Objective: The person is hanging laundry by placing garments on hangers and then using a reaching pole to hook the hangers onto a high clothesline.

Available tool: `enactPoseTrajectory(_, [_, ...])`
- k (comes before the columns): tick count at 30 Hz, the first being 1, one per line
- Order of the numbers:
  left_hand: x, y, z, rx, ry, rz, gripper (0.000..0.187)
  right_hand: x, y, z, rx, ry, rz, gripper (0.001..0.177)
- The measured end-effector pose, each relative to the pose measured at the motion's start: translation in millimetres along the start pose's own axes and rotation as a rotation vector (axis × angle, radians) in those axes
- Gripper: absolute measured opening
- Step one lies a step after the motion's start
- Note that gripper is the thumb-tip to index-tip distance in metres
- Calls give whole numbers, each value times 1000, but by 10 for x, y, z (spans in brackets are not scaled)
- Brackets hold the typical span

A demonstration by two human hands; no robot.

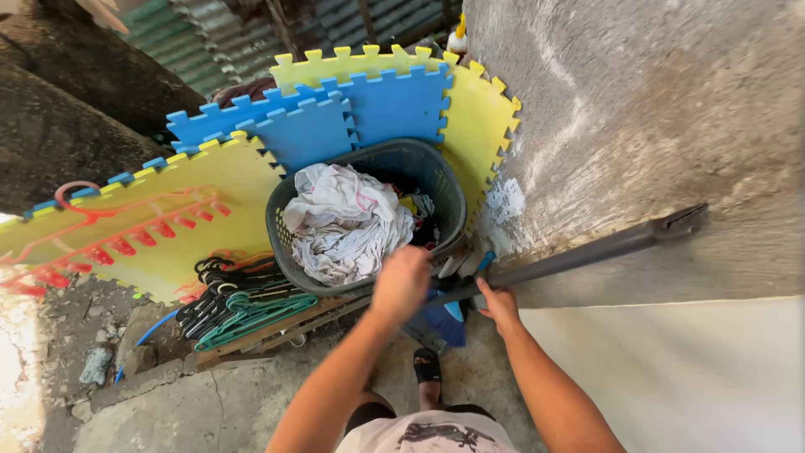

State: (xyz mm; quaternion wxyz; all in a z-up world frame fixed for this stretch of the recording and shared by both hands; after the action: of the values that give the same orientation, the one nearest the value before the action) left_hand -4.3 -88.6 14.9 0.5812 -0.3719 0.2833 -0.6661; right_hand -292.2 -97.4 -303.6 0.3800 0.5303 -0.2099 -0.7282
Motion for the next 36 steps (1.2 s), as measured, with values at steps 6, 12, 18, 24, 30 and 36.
enactPoseTrajectory(6, [372,899,592,422,123,385,68,-440,375,-99,92,-47,-152,51])
enactPoseTrajectory(12, [387,2177,-8,325,399,335,28,-565,-20,-328,-2,40,-341,47])
enactPoseTrajectory(18, [769,1818,564,-239,351,204,23,-928,1119,-655,84,96,172,26])
enactPoseTrajectory(24, [1124,1189,1169,-525,129,-110,19,-1089,2275,-801,-94,-148,669,20])
enactPoseTrajectory(30, [1274,305,1678,-858,222,-67,16,-2144,3838,-1546,49,176,686,65])
enactPoseTrajectory(36, [1086,-730,3104,-311,-208,-473,22,-2095,4845,-1095,-110,-145,1059,9])
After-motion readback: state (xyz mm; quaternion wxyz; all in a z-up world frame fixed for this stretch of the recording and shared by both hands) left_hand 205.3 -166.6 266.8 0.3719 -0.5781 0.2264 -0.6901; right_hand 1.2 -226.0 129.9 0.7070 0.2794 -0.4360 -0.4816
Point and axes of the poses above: each hand's wrist, its own x-axis towards the middle knuckle, its own z-axis out of the back of the hand, y = z × x, the point moved 9 cm from there along x, towards the middle knuckle, and after that the axes turned 13 degrees about -x, right-handed, at the moved point
